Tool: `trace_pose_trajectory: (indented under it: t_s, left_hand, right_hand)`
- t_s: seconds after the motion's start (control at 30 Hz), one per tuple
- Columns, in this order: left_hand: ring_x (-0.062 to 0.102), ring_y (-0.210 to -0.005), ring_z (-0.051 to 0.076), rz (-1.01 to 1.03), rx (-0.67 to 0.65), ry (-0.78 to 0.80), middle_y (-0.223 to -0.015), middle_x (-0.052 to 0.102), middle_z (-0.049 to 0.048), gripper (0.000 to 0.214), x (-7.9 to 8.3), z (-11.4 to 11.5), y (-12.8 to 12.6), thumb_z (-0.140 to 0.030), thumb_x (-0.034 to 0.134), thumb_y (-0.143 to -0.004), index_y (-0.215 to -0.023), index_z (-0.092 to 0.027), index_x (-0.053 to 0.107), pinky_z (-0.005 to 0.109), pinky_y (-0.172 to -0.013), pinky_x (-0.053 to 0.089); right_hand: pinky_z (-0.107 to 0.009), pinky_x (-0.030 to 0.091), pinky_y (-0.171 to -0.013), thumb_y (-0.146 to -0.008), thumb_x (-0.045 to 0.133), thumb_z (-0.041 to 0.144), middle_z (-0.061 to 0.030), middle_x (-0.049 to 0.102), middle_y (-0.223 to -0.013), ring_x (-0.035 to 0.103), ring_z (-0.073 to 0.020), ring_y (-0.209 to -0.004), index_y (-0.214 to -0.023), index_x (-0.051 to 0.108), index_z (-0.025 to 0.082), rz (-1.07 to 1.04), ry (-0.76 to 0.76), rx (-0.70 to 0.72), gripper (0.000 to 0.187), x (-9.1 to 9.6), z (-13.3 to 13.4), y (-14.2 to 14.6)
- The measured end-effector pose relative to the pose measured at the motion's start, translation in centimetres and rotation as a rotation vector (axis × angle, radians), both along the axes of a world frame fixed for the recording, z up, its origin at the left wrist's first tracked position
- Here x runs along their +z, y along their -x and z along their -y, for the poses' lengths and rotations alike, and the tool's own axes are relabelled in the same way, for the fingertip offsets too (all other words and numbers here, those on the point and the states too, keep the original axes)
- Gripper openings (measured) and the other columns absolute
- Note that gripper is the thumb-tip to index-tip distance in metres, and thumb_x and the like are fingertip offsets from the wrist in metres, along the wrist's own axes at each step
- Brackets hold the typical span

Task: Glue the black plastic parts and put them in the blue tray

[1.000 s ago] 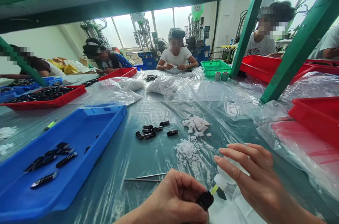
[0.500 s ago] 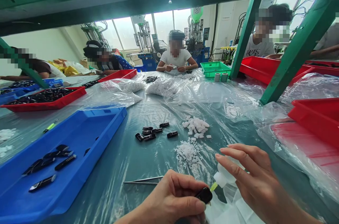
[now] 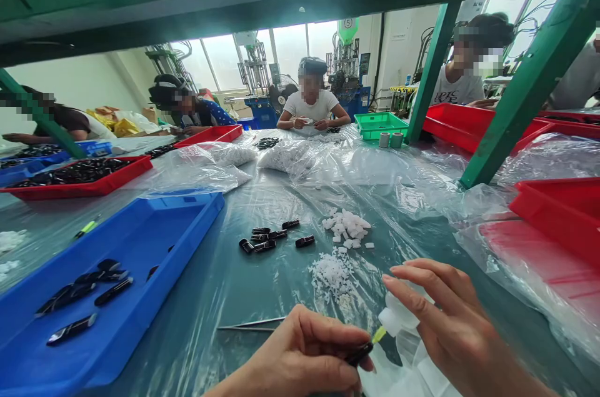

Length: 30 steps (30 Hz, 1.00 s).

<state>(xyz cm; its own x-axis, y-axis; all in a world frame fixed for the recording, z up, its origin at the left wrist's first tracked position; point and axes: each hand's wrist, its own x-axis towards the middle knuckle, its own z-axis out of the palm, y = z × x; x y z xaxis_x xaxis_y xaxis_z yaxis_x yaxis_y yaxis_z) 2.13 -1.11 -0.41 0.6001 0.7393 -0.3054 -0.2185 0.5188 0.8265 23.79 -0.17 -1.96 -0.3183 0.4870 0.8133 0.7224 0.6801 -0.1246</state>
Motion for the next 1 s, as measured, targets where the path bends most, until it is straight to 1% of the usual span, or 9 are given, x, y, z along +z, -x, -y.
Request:
trace_pose_trajectory:
  t_s: [0.1, 0.17, 0.23, 0.37, 0.53, 0.7, 0.83, 1.0]
  left_hand:
    - [0.065, -0.077, 0.013, 0.060, 0.049, 0.031, -0.083, 0.075, 0.0054, 0.043, -0.3, 0.1, -0.3, -0.006, 0.083, -0.048, -0.089, -0.018, 0.075, 0.019, -0.071, 0.047]
    - [0.065, -0.076, 0.013, 0.070, 0.073, 0.022, -0.084, 0.075, 0.0042, 0.047, -0.6, 0.3, -0.5, -0.005, 0.083, -0.046, -0.090, -0.020, 0.075, 0.019, -0.070, 0.046]
    - [0.063, -0.072, 0.013, 0.028, 0.093, -0.041, -0.079, 0.074, 0.0031, 0.043, -1.0, 0.4, -0.5, -0.007, 0.083, -0.046, -0.087, -0.019, 0.076, 0.020, -0.067, 0.045]
    - [0.057, -0.066, 0.015, -0.143, 0.105, -0.180, -0.067, 0.066, 0.0012, 0.034, -1.3, 0.4, -0.2, -0.011, 0.083, -0.049, -0.081, -0.015, 0.076, 0.024, -0.062, 0.043]
    - [0.050, -0.064, 0.013, -0.215, 0.091, -0.250, -0.064, 0.056, -0.0005, 0.023, -1.0, 0.4, -0.2, -0.009, 0.079, -0.051, -0.074, -0.014, 0.074, 0.024, -0.061, 0.040]
    - [0.043, -0.060, 0.010, -0.263, 0.087, -0.254, -0.059, 0.050, -0.0023, 0.027, -0.7, 0.3, -0.3, -0.005, 0.076, -0.050, -0.076, -0.013, 0.074, 0.023, -0.058, 0.036]
    - [0.045, -0.061, 0.011, -0.231, 0.078, -0.235, -0.061, 0.053, -0.0014, 0.030, -0.7, 0.5, -0.3, -0.007, 0.077, -0.051, -0.081, -0.014, 0.075, 0.024, -0.058, 0.036]
    - [0.044, -0.060, 0.011, -0.200, 0.104, -0.214, -0.060, 0.054, -0.0011, 0.032, -1.1, 0.5, -0.4, -0.005, 0.077, -0.049, -0.080, -0.014, 0.075, 0.023, -0.056, 0.035]
  right_hand:
    - [-0.036, 0.042, -0.080, -0.085, 0.041, -0.002, -0.0068, 0.066, -0.093, 0.055, -0.0207, -0.095, -0.098, 0.067, 0.018, 0.003, 0.001, 0.003, 0.035, 0.1, 0.0, 0.0]
    - [-0.035, 0.042, -0.080, -0.085, 0.042, -0.002, -0.0062, 0.066, -0.092, 0.055, -0.0204, -0.095, -0.099, 0.067, 0.018, 0.010, -0.001, -0.002, 0.035, 0.2, 0.0, -0.1]
    - [-0.035, 0.043, -0.079, -0.085, 0.042, -0.002, -0.0061, 0.066, -0.092, 0.056, -0.0204, -0.094, -0.100, 0.066, 0.018, 0.034, -0.004, 0.003, 0.035, 0.2, -0.1, -0.2]
    - [-0.035, 0.044, -0.077, -0.085, 0.042, -0.001, -0.0061, 0.067, -0.092, 0.057, -0.0209, -0.093, -0.099, 0.066, 0.020, 0.033, -0.014, -0.004, 0.035, 0.3, -0.1, -0.2]
    - [-0.036, 0.043, -0.077, -0.085, 0.041, -0.001, -0.0060, 0.067, -0.091, 0.057, -0.0209, -0.092, -0.098, 0.065, 0.020, 0.032, -0.022, -0.007, 0.034, 0.2, -0.1, -0.2]
    - [-0.037, 0.043, -0.079, -0.087, 0.040, -0.001, -0.0070, 0.067, -0.093, 0.056, -0.0213, -0.095, -0.099, 0.065, 0.019, 0.044, -0.014, -0.003, 0.034, 0.2, 0.0, -0.3]
    - [-0.037, 0.043, -0.078, -0.086, 0.041, -0.002, -0.0072, 0.066, -0.093, 0.057, -0.0213, -0.093, -0.100, 0.065, 0.018, 0.064, -0.026, 0.005, 0.034, 0.2, 0.0, -0.4]
    - [-0.037, 0.042, -0.078, -0.086, 0.042, -0.003, -0.0076, 0.066, -0.093, 0.055, -0.0212, -0.094, -0.101, 0.065, 0.016, 0.071, -0.026, 0.012, 0.033, 0.2, 0.0, -0.5]
